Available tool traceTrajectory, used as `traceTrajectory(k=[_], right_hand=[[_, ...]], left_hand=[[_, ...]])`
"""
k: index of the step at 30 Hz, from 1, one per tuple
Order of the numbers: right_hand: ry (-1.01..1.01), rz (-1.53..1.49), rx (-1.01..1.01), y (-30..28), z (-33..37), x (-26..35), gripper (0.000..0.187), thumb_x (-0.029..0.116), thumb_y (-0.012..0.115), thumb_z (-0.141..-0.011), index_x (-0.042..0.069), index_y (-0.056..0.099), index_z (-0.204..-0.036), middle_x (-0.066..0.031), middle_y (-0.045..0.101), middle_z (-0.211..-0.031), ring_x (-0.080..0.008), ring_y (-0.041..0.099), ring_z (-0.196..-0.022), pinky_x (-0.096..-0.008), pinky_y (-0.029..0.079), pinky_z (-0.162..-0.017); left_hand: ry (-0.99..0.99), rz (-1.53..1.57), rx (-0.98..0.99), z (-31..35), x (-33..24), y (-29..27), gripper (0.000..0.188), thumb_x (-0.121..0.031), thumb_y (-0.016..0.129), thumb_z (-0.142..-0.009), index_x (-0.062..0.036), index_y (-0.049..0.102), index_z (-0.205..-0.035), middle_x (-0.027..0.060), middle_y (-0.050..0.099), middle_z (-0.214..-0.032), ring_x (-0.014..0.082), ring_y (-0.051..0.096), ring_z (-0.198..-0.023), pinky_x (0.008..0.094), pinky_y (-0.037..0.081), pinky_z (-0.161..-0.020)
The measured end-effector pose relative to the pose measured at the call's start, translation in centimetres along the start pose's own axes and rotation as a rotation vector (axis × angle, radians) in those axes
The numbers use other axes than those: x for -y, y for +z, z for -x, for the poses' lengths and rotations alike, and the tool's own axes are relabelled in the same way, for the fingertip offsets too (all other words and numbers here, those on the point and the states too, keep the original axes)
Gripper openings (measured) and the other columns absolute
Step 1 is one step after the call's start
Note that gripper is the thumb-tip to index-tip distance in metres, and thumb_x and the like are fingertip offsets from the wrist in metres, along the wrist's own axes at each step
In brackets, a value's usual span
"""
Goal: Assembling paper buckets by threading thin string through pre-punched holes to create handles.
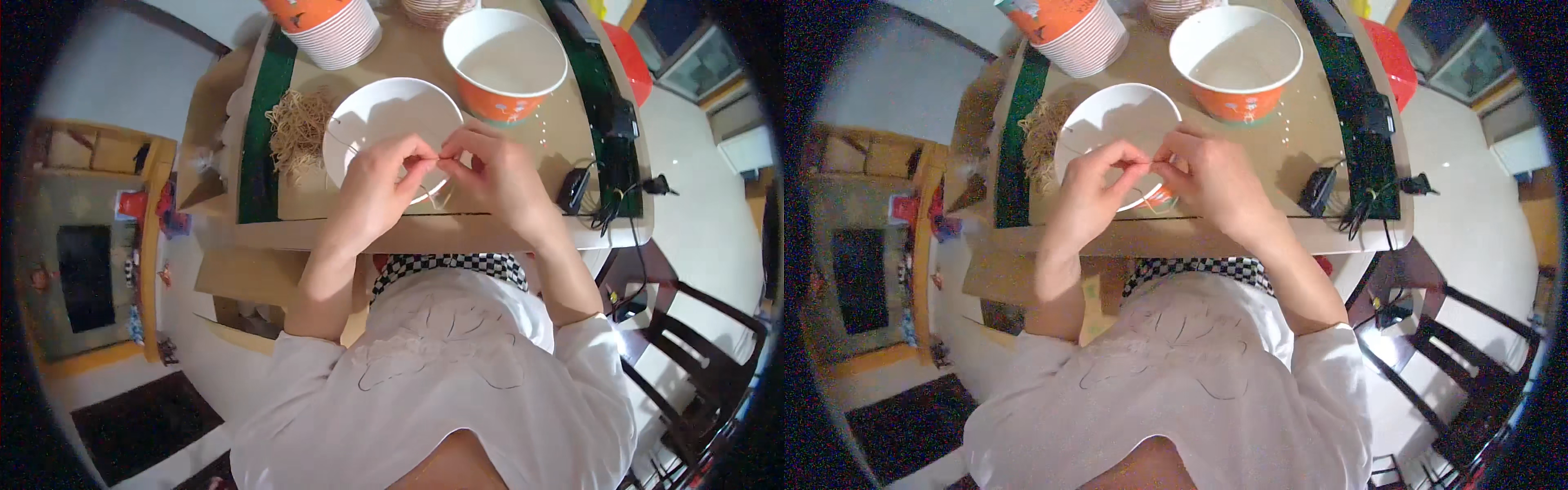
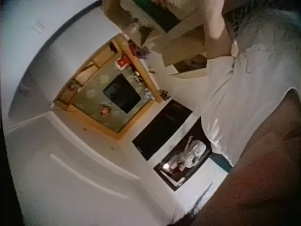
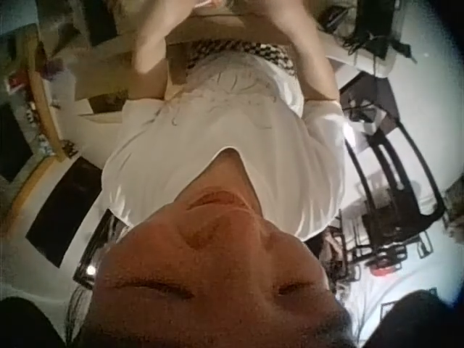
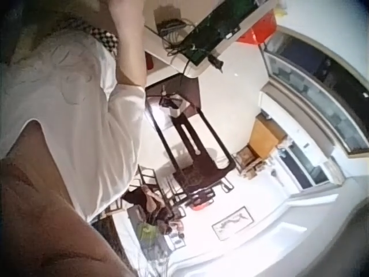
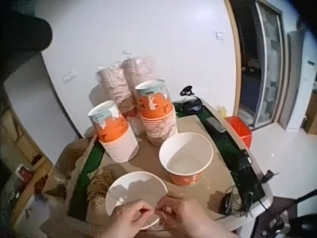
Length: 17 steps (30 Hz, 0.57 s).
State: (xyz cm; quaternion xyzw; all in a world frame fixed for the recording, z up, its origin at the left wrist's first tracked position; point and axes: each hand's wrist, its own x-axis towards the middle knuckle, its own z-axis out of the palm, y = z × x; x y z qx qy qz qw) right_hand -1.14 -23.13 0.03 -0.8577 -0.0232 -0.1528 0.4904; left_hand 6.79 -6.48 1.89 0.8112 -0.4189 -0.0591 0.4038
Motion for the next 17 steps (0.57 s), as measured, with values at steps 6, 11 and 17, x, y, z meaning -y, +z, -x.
traceTrajectory(k=[6,11,17], right_hand=[[0.043,-0.002,0.035,-0.1,-0.7,-0.3,0.008,0.004,0.066,-0.082,0.001,0.062,-0.088,-0.0015,0.06,-0.072,-0.0064,0.048,-0.058,-0.023,0.041,-0.054],[0.096,-0.04,0.109,-0.4,-0.6,-0.2,0.007,0.004,0.063,-0.085,0.0,0.061,-0.09,-0.0029,0.063,-0.077,-0.0069,0.058,-0.067,-0.0215,0.045,-0.059],[0.183,-0.111,0.087,0.3,-0.5,-1.2,0.007,0.005,0.057,-0.091,0.002,0.059,-0.097,-0.0073,0.067,-0.085,-0.0117,0.066,-0.08,-0.0223,0.049,-0.067]], left_hand=[[-0.017,0.02,0.298,1.1,0.5,-1.7,0.022,-0.012,0.069,-0.081,-0.0036,0.056,-0.096,0.0099,0.063,-0.081,0.0226,0.063,-0.076,0.0351,0.049,-0.068],[-0.049,0.322,0.077,1.0,1.0,-1.8,0.015,-0.006,0.065,-0.083,0.0007,0.053,-0.085,0.0092,0.059,-0.072,0.0137,0.057,-0.064,0.0275,0.046,-0.06],[0.175,-0.071,-0.157,0.5,1.9,-0.8,0.023,-0.008,0.055,-0.092,-0.0079,0.052,-0.115,0.0111,0.057,-0.115,0.021,0.055,-0.11,0.0315,0.041,-0.097]])
